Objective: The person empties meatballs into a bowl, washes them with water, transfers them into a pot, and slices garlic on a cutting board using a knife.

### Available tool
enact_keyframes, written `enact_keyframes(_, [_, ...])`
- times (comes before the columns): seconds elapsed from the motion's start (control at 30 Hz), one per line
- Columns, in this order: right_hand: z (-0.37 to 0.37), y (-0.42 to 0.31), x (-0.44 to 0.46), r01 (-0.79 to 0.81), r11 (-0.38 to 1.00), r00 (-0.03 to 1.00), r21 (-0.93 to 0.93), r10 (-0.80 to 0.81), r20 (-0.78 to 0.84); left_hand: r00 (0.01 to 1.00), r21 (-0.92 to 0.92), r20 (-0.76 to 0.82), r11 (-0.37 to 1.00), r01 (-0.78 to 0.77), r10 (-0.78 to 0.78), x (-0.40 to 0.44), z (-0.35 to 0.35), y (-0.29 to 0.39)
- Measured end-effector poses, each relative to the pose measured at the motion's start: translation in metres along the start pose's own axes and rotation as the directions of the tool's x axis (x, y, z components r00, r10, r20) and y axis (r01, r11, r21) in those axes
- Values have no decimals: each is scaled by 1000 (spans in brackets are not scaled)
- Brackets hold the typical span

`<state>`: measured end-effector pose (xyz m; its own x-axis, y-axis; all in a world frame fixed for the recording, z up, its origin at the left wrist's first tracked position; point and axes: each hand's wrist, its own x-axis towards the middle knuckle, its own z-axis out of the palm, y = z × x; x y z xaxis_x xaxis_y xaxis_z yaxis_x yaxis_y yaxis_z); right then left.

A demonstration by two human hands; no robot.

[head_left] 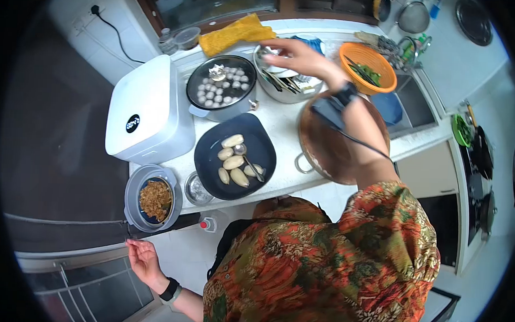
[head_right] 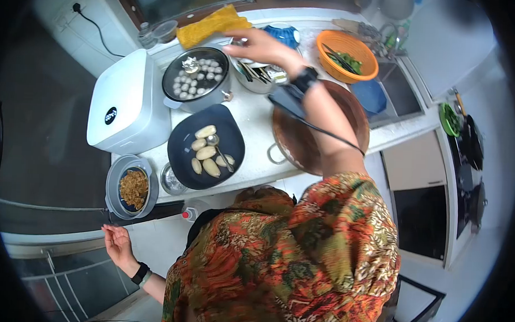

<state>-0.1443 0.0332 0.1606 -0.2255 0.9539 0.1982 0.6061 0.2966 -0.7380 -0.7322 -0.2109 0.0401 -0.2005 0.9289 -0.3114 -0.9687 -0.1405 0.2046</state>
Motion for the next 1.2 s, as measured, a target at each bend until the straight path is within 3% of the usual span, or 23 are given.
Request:
enact_keyframes(0.03, [-18,-11,-39,72,997,997,34,-71,-25,1000,-1,-6,1000,27,-27,7,-1,-4])
enact_keyframes(0.07, [-31,-24,-81,-2,993,999,120,6,-38,998,1,14,998,69,-69,16,-1,-10])
enact_keyframes(0.1, [-38,-50,-124,-163,942,978,292,193,-75,993,3,35,994,110,-110,25,0,-17])
enact_keyframes(0.13, [-37,-48,-160,-194,864,949,464,285,-134,988,-1,7,988,156,-156,36,0,-26])
enact_keyframes(0.2, [-41,-16,-226,-190,744,920,640,363,-149,960,46,69,962,268,-270,52,5,-52])
enact_keyframes(0.23, [-38,-13,-255,-353,719,826,599,540,-161,926,99,132,934,343,-354,57,9,-67])
enact_keyframes(0.27, [-36,16,-291,-524,744,737,414,640,-218,910,135,151,920,369,-387,61,16,-83])
enact_keyframes(0.3, [-32,46,-329,-591,698,803,-404,458,-382,905,132,147,914,383,-400,66,19,-99])
enact_keyframes(0.33, [-19,22,-347,-719,287,673,-633,518,-529,885,151,146,894,421,-441,70,23,-114])
enact_keyframes(0.37, [-19,26,-372,-681,247,724,-689,370,-583,866,171,147,875,454,-478,71,28,-129])
enact_keyframes(0.4, [-28,27,-382,-737,585,645,-337,461,-610,866,168,147,874,455,-479,70,33,-145])
enact_keyframes(0.43, [-36,29,-388,-631,767,587,113,568,-577,872,180,98,870,459,-480,66,39,-160])
enact_keyframes(0.53, [-46,32,-402,-572,819,543,36,411,-733,856,234,58,841,488,-513,50,51,-202])
enact_keyframes(0.63, [-63,60,-411,-619,782,477,75,451,-754,825,251,31,804,540,-564,30,57,-245])
enact_keyframes(0.67, [-65,71,-409,-542,831,458,123,415,-787,828,291,13,794,533,-560,18,61,-262])
enact_keyframes(0.83, [-89,142,-410,-487,831,484,269,513,-709,854,372,-60,782,500,-517,-24,71,-357])
enact_keyframes(0.93, [-109,163,-407,-456,855,643,247,508,-572,845,365,-103,771,522,-524,-46,80,-413])
enact_keyframes(1.03, [-121,173,-393,-417,884,708,212,462,-534,852,417,-139,751,512,-504,-70,92,-450])
enact_keyframes(1.1, [-134,174,-379,-405,905,768,131,414,-489,862,402,-140,767,499,-488,-76,91,-460])
enact_keyframes(1.2, [-158,179,-372,-369,916,842,-154,260,-473,904,457,-117,786,416,-411,-75,89,-466])
